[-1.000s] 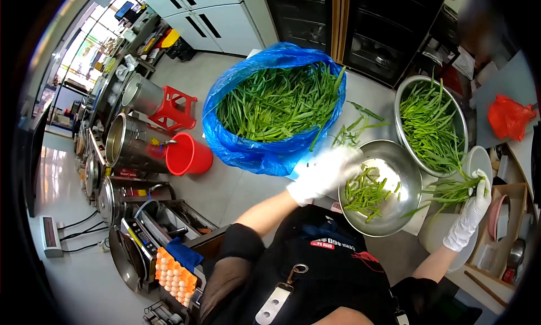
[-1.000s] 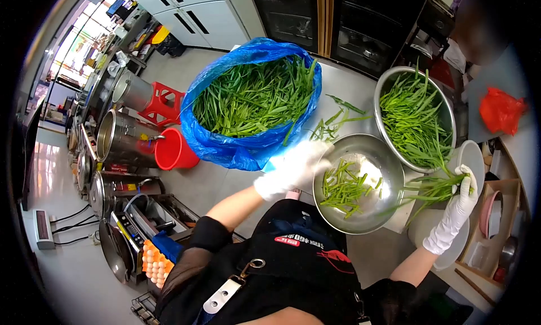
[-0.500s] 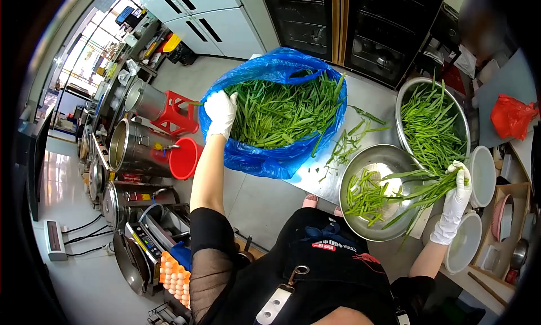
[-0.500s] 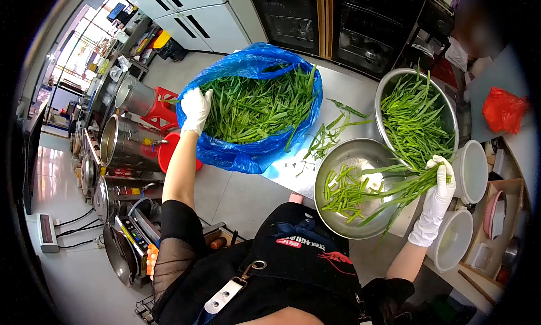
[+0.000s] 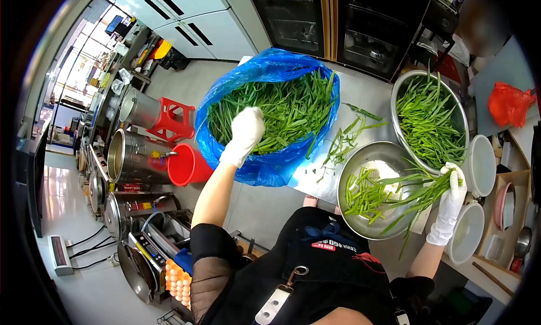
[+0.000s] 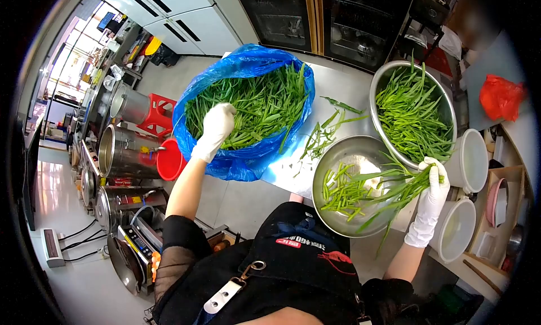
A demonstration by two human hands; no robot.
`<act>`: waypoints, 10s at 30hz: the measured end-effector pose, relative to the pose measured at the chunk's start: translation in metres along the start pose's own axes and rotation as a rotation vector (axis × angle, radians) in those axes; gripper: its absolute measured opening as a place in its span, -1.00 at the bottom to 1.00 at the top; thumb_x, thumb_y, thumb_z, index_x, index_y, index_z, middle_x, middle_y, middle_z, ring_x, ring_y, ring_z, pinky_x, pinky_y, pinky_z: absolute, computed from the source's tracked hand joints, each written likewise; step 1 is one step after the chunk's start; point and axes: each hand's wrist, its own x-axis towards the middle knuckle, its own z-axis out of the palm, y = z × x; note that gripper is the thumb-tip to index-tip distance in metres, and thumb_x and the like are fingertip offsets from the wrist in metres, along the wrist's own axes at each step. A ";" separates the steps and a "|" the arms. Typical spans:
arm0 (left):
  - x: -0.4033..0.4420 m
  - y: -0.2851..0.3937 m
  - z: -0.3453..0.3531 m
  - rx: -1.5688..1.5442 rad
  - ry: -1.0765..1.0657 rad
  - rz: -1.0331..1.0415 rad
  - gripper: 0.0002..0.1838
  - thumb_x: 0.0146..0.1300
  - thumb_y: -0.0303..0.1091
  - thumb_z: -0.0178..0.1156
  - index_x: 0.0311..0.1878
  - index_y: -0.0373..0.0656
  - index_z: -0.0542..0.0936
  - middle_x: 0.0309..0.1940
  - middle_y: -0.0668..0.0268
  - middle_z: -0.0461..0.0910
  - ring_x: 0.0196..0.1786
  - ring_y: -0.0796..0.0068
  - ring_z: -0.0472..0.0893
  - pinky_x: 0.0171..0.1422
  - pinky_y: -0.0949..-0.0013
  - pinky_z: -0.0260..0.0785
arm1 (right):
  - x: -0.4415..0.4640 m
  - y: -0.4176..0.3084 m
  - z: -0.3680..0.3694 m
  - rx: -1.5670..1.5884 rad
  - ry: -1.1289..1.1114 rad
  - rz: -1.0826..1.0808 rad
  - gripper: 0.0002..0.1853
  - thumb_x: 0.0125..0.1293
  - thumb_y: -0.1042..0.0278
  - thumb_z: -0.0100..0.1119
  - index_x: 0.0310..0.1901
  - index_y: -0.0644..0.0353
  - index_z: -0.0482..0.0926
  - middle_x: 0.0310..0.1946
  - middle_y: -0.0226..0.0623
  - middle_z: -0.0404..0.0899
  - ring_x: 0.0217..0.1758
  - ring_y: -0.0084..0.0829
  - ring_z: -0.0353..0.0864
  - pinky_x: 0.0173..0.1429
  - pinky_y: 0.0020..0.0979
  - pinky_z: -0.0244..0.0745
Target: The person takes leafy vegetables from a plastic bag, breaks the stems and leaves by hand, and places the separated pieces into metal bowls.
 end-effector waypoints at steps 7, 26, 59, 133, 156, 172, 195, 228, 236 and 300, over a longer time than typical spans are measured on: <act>-0.007 -0.034 0.033 0.521 -0.312 -0.207 -0.36 -0.26 0.20 0.50 -0.35 -0.26 0.67 -0.33 0.10 0.57 -0.25 0.16 0.58 -0.26 0.18 0.45 | -0.005 -0.006 0.006 -0.055 -0.095 0.002 -0.76 0.46 0.35 0.06 0.00 0.34 0.55 -0.23 -0.33 0.57 -0.17 -0.55 0.49 0.02 -0.53 0.37; 0.001 -0.037 0.058 0.230 -0.293 -0.503 -0.75 -0.04 -0.22 0.33 -0.37 -0.21 0.69 -0.34 0.01 0.69 -0.22 0.06 0.71 -0.12 0.15 0.57 | -0.019 0.012 0.003 -0.051 -0.133 0.053 -0.78 0.41 0.40 0.09 -0.07 0.39 0.58 -0.28 -0.31 0.62 -0.19 -0.54 0.55 0.02 -0.51 0.39; -0.052 0.018 -0.048 -0.172 0.061 0.074 -0.86 0.21 -0.40 0.19 -0.21 -0.10 0.68 -0.36 0.20 0.66 -0.25 0.18 0.65 -0.09 0.24 0.49 | -0.013 0.009 0.097 0.004 -0.414 0.213 -0.84 0.43 0.41 0.04 -0.16 0.31 0.55 -0.47 -0.38 0.47 -0.40 -0.53 0.50 -0.13 -0.48 0.50; -0.074 0.066 -0.070 -0.761 -0.047 -0.345 -0.74 0.32 -0.45 0.18 0.01 -0.35 0.64 -0.45 0.37 0.66 -0.46 0.72 0.46 -0.33 0.61 0.35 | 0.016 0.014 0.232 -0.802 -0.450 -0.527 -0.89 0.14 0.32 0.23 -0.29 0.04 0.67 -0.35 -0.31 0.65 -0.32 -0.20 0.66 -0.24 -0.30 0.54; -0.074 0.082 -0.096 -1.210 -0.544 -0.576 -0.77 0.36 -0.35 0.14 -0.17 -0.31 0.69 -0.61 0.46 0.50 -0.59 0.72 0.34 -0.49 0.61 0.17 | 0.002 0.036 0.250 -0.427 -0.667 -0.237 -0.87 0.17 0.33 0.24 -0.33 0.20 0.67 -0.49 -0.42 0.62 -0.47 -0.55 0.53 -0.35 -0.41 0.43; -0.083 0.122 -0.094 -1.144 -0.703 -0.393 -0.74 0.37 -0.34 0.07 -0.06 -0.28 0.66 -0.58 0.53 0.47 -0.55 0.78 0.30 -0.45 0.60 0.16 | -0.048 0.010 0.244 -0.811 -0.779 -1.133 -0.77 0.03 0.26 0.15 -0.23 0.08 0.53 -0.39 -0.43 0.44 -0.33 -0.45 0.53 -0.34 -0.43 0.46; -0.131 0.201 0.004 -0.671 -0.256 0.232 -0.75 0.22 -0.32 0.28 -0.06 -0.18 0.66 -0.17 0.10 0.65 -0.11 0.12 0.64 -0.01 0.27 0.48 | 0.010 -0.041 -0.021 0.145 -0.068 -0.185 -0.83 0.48 0.37 -0.03 -0.10 0.29 0.49 -0.18 -0.27 0.54 -0.04 -0.39 0.52 0.25 -0.27 0.37; -0.060 0.022 -0.073 0.184 0.549 0.187 -0.81 0.10 -0.46 0.35 -0.23 -0.19 0.56 -0.34 0.20 0.60 -0.37 0.17 0.62 -0.31 0.33 0.50 | 0.005 0.007 0.083 0.385 -0.247 0.281 -0.82 0.43 0.31 0.02 -0.12 0.24 0.50 -0.43 -0.35 0.48 -0.45 -0.50 0.45 -0.23 -0.44 0.46; -0.083 0.003 -0.036 -0.941 -0.224 -0.653 -0.40 0.17 -0.32 0.32 0.21 -0.46 0.39 -0.29 0.22 0.63 -0.37 0.54 0.57 -0.26 0.50 0.43 | 0.004 0.009 0.096 0.381 -0.302 0.314 -0.82 0.42 0.33 0.02 -0.11 0.26 0.49 -0.42 -0.33 0.48 -0.46 -0.49 0.47 -0.26 -0.43 0.49; -0.139 0.049 -0.048 -1.888 -0.035 -0.841 -0.61 0.24 -0.48 0.25 0.13 -0.34 0.49 -0.19 0.32 0.54 -0.19 0.50 0.54 -0.10 0.40 0.41 | -0.001 0.054 0.266 -1.020 -0.741 -0.992 -0.95 0.18 0.41 0.04 -0.39 0.12 0.50 -0.50 -0.21 0.50 -0.43 -0.19 0.60 -0.40 -0.22 0.47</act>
